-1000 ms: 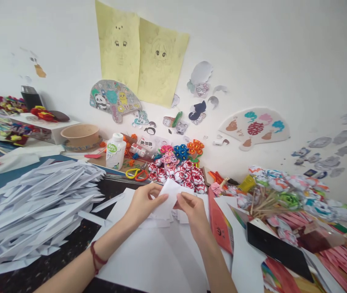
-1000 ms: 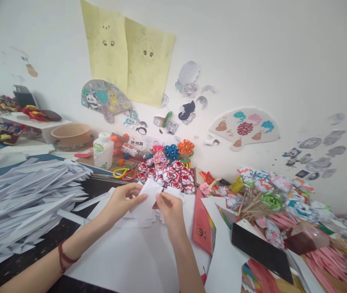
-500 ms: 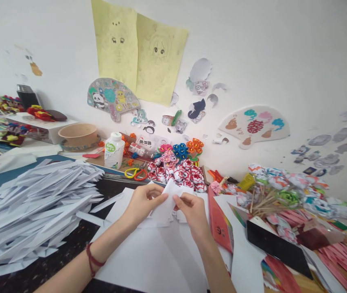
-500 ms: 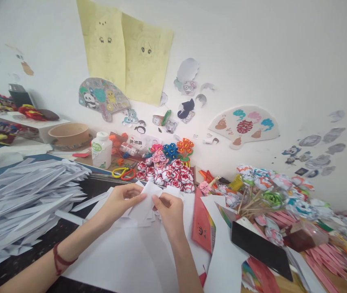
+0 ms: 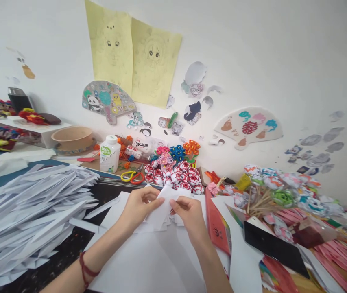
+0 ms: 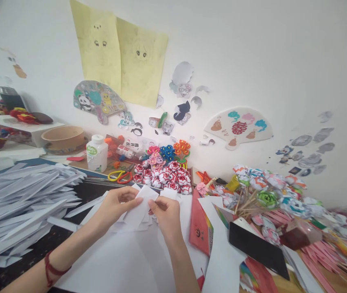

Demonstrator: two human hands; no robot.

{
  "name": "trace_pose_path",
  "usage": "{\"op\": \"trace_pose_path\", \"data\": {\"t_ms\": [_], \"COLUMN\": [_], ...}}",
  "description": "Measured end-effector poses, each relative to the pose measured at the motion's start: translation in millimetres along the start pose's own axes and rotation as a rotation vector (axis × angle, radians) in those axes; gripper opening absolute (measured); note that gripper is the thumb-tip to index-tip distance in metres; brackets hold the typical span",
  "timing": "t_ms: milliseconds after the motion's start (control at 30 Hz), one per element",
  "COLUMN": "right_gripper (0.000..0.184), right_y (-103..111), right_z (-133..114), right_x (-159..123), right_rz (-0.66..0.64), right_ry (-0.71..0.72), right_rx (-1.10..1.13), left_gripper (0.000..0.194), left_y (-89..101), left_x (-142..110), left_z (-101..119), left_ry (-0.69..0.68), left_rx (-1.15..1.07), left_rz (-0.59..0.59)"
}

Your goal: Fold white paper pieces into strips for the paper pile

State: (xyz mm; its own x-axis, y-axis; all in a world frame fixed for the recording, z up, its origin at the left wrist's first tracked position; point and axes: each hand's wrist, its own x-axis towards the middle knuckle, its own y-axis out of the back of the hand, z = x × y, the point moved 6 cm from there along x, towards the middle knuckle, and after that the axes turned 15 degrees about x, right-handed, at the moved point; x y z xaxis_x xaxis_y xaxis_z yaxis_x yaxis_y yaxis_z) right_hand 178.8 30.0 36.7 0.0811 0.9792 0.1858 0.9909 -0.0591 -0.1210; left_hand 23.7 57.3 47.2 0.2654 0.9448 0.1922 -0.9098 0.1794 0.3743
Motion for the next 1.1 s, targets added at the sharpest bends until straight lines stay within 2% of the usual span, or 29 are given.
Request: {"op": "trace_pose_path", "data": {"t_ms": [167, 400, 600, 1100], "right_gripper": [0.027, 0.027, 0.030, 0.030], "right_y": [-2.8, 2.7, 1.9, -0.6], "right_z": [-1.7, -5.7, -7.7, -8.2], "right_x": [-0.4, -1.6, -2.0, -3.6], "right_rz": [-0.034, 0.072, 0.038, -0.006], "right_ry": [0.012, 0.032, 0.066, 0.055], "right_rx": [0.023, 0.003, -0.013, -0.039], "left_gripper": [0.023, 0.024, 0.028, 0.023], "left_y": [3.0, 1.8, -4.8, -3.2], "left_x": [0.3, 0.1, -0.7, -4.0], "left_z": [1.9, -0.1, -1.1, -1.9], "left_ry": [-0.007, -0.010, 0.010, 0.078], "left_rx": [0.027, 0.031, -0.023, -0.118], "left_rz": [0.039, 0.019, -0.097, -0.065]}}
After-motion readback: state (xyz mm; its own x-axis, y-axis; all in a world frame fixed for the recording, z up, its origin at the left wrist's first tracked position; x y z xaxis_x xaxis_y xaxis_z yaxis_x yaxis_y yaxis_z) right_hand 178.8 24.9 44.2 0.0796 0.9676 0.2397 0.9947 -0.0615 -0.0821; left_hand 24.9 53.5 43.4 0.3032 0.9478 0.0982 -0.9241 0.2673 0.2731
